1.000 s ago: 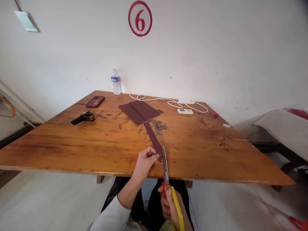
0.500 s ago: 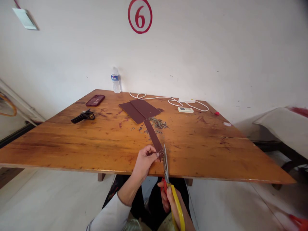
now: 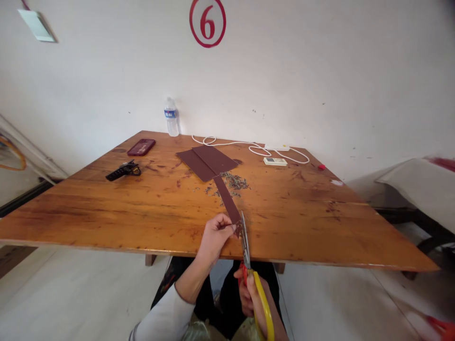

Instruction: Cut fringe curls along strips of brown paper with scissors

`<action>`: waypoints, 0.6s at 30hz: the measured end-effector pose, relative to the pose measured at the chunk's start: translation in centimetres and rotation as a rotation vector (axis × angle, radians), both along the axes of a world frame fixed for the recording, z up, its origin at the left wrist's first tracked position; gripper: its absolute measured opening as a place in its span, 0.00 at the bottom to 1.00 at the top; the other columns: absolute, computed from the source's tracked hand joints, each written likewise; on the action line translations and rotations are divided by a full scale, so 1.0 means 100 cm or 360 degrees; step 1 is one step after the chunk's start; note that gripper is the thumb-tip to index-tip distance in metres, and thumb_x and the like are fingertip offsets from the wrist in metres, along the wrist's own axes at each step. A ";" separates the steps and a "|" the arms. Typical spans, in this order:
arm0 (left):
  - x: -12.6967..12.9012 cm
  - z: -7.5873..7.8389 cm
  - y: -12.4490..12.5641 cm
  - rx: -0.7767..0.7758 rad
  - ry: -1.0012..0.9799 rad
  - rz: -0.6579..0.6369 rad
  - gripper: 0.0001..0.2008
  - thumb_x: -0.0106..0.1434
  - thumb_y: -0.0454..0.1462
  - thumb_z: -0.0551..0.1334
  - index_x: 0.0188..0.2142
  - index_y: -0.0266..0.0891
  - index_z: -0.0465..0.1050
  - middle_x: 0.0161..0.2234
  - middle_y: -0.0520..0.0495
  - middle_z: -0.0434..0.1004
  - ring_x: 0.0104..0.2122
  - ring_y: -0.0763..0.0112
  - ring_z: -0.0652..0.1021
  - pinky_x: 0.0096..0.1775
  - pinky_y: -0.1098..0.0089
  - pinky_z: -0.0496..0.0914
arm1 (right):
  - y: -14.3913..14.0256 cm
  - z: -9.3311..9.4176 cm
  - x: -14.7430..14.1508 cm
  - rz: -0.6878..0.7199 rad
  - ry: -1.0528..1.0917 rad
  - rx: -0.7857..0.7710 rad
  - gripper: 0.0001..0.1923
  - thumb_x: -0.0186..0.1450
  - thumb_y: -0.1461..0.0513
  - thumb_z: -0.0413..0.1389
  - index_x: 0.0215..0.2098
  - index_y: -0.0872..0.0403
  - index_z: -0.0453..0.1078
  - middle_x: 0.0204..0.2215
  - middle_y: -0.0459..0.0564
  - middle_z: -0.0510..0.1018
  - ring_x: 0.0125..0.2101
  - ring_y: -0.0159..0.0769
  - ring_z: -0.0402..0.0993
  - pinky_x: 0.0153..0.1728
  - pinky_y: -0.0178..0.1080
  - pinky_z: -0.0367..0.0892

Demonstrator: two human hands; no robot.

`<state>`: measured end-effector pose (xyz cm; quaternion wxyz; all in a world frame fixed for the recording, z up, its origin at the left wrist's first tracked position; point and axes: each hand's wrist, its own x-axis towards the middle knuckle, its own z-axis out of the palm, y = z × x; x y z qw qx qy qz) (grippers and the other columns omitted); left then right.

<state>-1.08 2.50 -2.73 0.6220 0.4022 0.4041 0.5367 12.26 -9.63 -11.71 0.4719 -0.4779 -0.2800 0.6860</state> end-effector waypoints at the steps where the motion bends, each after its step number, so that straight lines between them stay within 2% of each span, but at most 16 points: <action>1: 0.000 0.000 0.000 -0.0003 -0.0008 -0.0004 0.16 0.49 0.42 0.78 0.21 0.42 0.72 0.19 0.53 0.75 0.22 0.72 0.74 0.30 0.71 0.66 | 0.000 -0.001 -0.001 -0.0002 0.0013 -0.0029 0.43 0.50 0.24 0.69 0.37 0.52 0.74 0.16 0.31 0.58 0.15 0.21 0.46 0.16 0.29 0.44; 4: 0.001 -0.001 0.000 -0.0012 -0.0028 -0.0015 0.16 0.49 0.42 0.78 0.22 0.42 0.72 0.19 0.53 0.76 0.22 0.72 0.75 0.30 0.71 0.67 | 0.000 -0.002 -0.002 -0.0027 0.0009 -0.0074 0.45 0.47 0.23 0.69 0.36 0.51 0.74 0.15 0.29 0.55 0.14 0.21 0.44 0.15 0.29 0.43; 8: 0.000 -0.002 0.000 -0.0019 -0.0043 -0.0005 0.15 0.49 0.41 0.78 0.22 0.42 0.72 0.19 0.53 0.75 0.22 0.72 0.75 0.30 0.71 0.67 | -0.003 0.004 -0.001 -0.0109 -0.0095 0.0122 0.45 0.53 0.24 0.68 0.42 0.54 0.77 0.20 0.35 0.64 0.16 0.23 0.51 0.18 0.31 0.53; 10: 0.000 -0.002 0.000 -0.0017 -0.0049 -0.0015 0.15 0.49 0.42 0.78 0.22 0.42 0.72 0.19 0.53 0.75 0.22 0.72 0.75 0.31 0.72 0.67 | -0.003 0.007 0.000 -0.0103 -0.0127 0.0177 0.45 0.54 0.25 0.67 0.44 0.54 0.78 0.22 0.36 0.65 0.17 0.24 0.53 0.19 0.32 0.55; 18: 0.000 0.000 0.001 -0.0011 -0.0030 -0.0035 0.19 0.48 0.44 0.80 0.21 0.42 0.72 0.18 0.53 0.76 0.21 0.73 0.75 0.30 0.72 0.66 | 0.001 0.001 0.007 0.0002 -0.0041 0.0035 0.43 0.51 0.25 0.69 0.37 0.53 0.75 0.19 0.34 0.63 0.15 0.22 0.51 0.17 0.30 0.51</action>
